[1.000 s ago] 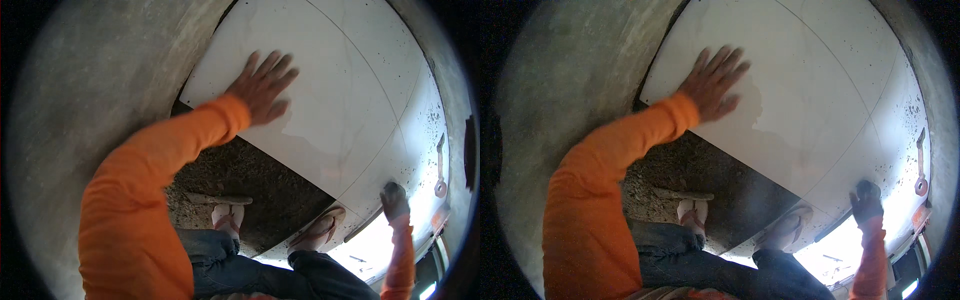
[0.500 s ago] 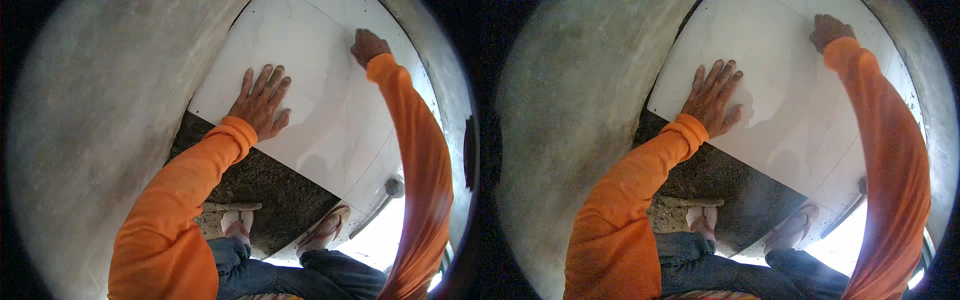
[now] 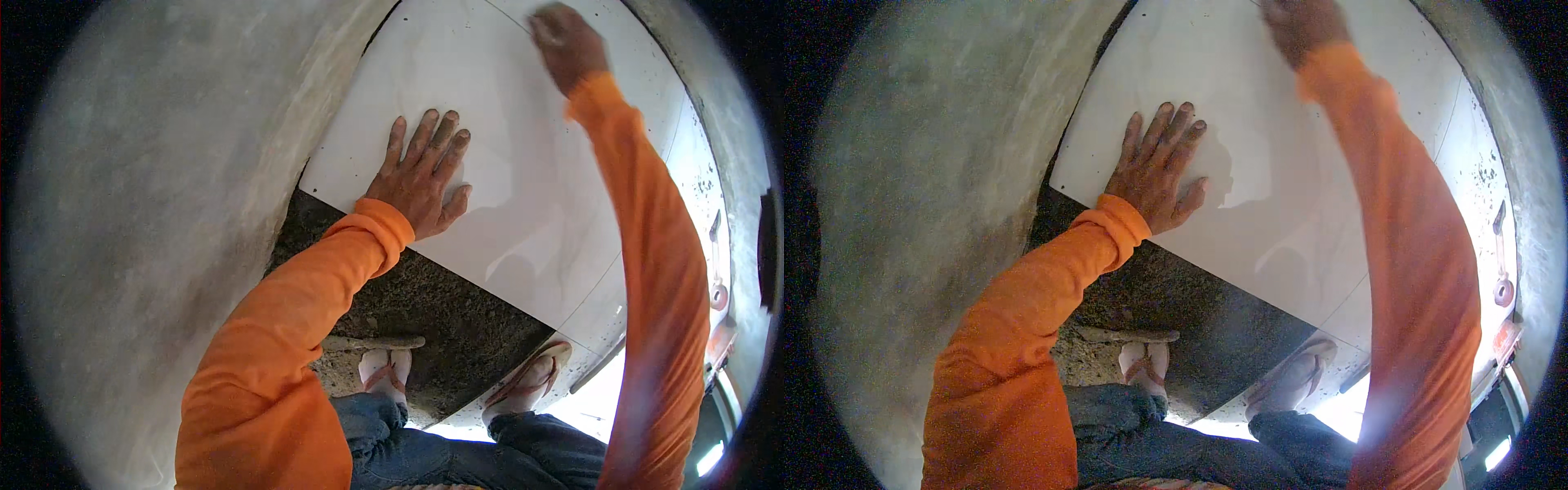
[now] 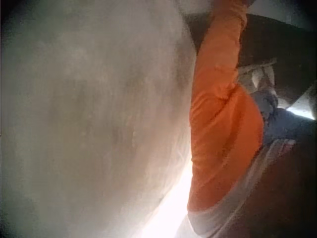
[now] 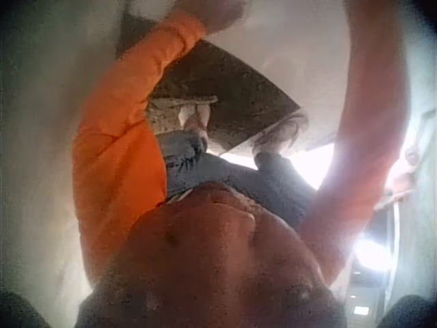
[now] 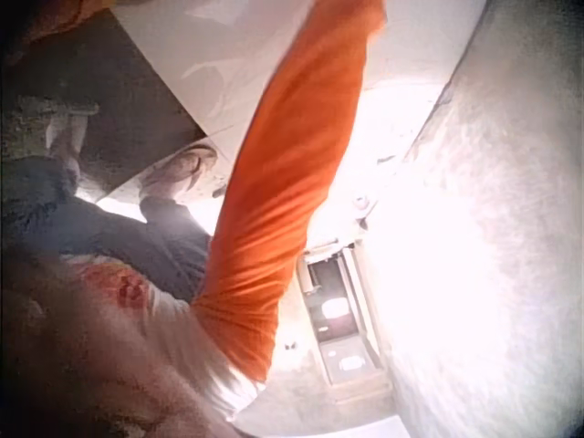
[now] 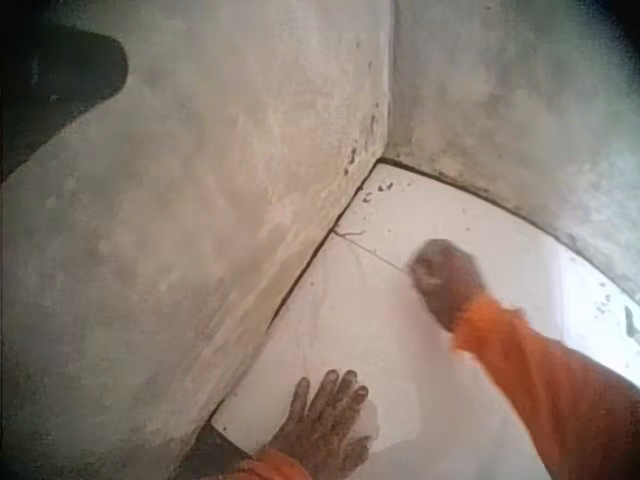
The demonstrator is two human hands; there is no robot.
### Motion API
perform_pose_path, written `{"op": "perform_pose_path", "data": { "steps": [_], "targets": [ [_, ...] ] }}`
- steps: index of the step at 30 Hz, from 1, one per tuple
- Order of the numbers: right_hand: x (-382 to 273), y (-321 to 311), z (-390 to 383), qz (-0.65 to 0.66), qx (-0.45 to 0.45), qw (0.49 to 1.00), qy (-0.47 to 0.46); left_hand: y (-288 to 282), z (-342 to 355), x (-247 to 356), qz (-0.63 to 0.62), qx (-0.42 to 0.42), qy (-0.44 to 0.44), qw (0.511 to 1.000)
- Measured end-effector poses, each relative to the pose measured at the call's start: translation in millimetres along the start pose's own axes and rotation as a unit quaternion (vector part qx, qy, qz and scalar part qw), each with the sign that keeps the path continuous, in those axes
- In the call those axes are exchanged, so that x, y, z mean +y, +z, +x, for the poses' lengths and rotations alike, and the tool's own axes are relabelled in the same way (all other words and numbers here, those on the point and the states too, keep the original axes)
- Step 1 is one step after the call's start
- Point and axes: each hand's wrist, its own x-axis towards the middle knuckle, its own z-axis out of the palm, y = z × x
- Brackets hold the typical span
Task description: The person spreads mortar on a floor using a trowel and places a large white tile onto the bed, tapping it into position with a rubber mallet.
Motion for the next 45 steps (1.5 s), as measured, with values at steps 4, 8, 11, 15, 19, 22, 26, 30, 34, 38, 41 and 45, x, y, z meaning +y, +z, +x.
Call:
{"op": "perform_pose_path", "data": {
  "steps": [4, 8, 11, 15, 19, 22, 26, 30, 34, 38, 41, 45],
  "targets": [
    [-16.4, 41.1, 51.8, -0.14, -0.016, 0.987, -0.074, 1.7, 11.8, 7.7, -0.01, 0.001, 0.009, 1.0],
    [-56.9, 61.6, 20.2, -0.051, 0.207, 0.976, 0.043, 2.9, 11.1, 6.8, -0.02, -0.032, 0.012, 0.999],
    [-80.7, 60.5, -87.2, 0.1, 0.15, 0.982, 0.046, 14.0, 6.9, 0.3, 0.039, 0.011, -0.004, 0.999],
    [-73.4, 35.4, -224.9, 0.003, 0.092, 0.992, 0.084, 16.5, 3.6, -4.2, 0.058, 0.036, 0.006, 0.998],
    [-55.3, 2.9, -296.8, -0.091, 0.037, 0.984, 0.151, 23.6, 7.4, -2.3, 0.089, 0.086, 0.022, 0.992],
    [-30.0, -13.9, -329.2, -0.146, 0.061, 0.969, 0.189, 25.0, 10.4, -3.2, 0.108, 0.122, 0.016, 0.986],
    [6.1, -39.8, -380.0, -0.19, 0.084, 0.946, 0.249, 21.2, -2.8, -23.8, 0.151, 0.143, -0.033, 0.978],
    [13.8, -68.5, -393.5, -0.179, 0.042, 0.93, 0.32, 20.6, -26.2, -38.4, 0.193, 0.139, -0.107, 0.965],
    [29.9, -109.5, -388.6, -0.142, -0.056, 0.928, 0.34, 19.4, -51.2, -58.5, 0.154, 0.15, -0.125, 0.969],
    [52.8, -164.4, -399.0, -0.145, 0.046, 0.857, 0.493, 10.7, -75.4, -52.4, 0.147, 0.131, -0.106, 0.975],
    [93.3, -181.6, -444.0, -0.29, 0.167, 0.796, 0.503, 10.0, -82.8, -46.3, 0.158, 0.129, -0.088, 0.975],
    [75.8, -168.9, -475.3, -0.356, 0.03, 0.709, 0.608, 9.0, -98.9, -45.2, 0.179, 0.11, -0.091, 0.973]
  ]
}}
